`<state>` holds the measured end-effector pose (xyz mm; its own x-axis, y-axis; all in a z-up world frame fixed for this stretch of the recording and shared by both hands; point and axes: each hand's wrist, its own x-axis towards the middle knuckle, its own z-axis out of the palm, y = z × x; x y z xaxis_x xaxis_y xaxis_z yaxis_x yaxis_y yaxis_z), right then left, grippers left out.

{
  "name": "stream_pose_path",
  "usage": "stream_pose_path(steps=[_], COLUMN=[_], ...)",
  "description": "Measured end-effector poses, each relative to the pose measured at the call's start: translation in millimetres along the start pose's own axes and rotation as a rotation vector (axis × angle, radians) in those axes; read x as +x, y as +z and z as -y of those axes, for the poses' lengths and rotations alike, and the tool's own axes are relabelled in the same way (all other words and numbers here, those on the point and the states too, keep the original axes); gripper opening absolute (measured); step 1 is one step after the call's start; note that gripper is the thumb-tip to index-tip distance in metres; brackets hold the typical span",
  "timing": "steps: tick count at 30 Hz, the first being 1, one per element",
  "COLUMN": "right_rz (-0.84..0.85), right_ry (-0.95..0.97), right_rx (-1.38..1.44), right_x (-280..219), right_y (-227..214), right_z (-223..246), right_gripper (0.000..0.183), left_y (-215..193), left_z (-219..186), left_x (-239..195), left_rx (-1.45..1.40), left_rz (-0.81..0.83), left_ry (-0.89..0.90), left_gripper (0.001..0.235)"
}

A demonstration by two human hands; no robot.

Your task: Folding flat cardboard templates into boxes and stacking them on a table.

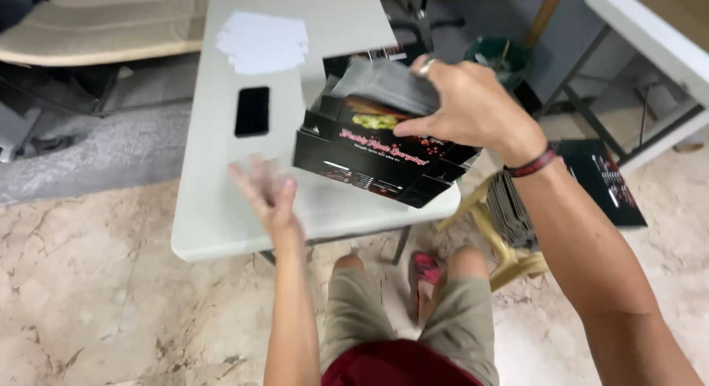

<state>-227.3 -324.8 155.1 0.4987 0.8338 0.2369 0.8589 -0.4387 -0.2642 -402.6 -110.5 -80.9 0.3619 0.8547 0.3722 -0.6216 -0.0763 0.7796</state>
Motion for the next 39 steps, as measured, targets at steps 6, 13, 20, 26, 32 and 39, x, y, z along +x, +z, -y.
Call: stream_pose_path(steps=[6, 13, 20, 26, 32, 39], right_rz=[0.179, 0.106, -0.291, -0.276, -0.310, -0.605], right_ry=[-0.252, -0.003, 0.147, 0.109, 0.164, 0.310], right_rx=[-0.127, -0.039, 0.777, 0.711, 0.544, 0.244], right_x=[50, 17, 7, 9, 9, 17], right_y=[60, 67, 137, 122, 128, 153], right_z=[-4, -33, -54, -53, -73, -39], right_gripper=[0.065, 0.080, 0.081, 0.075, 0.056, 0.050], left_y=[49, 37, 61, 62, 61, 88], left_z=[-45, -28, -37, -60, -24, -33], left_x=[50, 67, 52, 60, 59, -10], left_rx=[0.612, 0.691, 0.694, 0.864, 0.735, 1.061], left_rz=[0.499, 0.456, 0.471, 0.583, 0.516, 0.402], left_ry=[-0.099, -0.251, -0.215, -0.192, -0.079, 0.271], left_gripper=[0.109, 0.097, 0.092, 0.080, 0.067, 0.056])
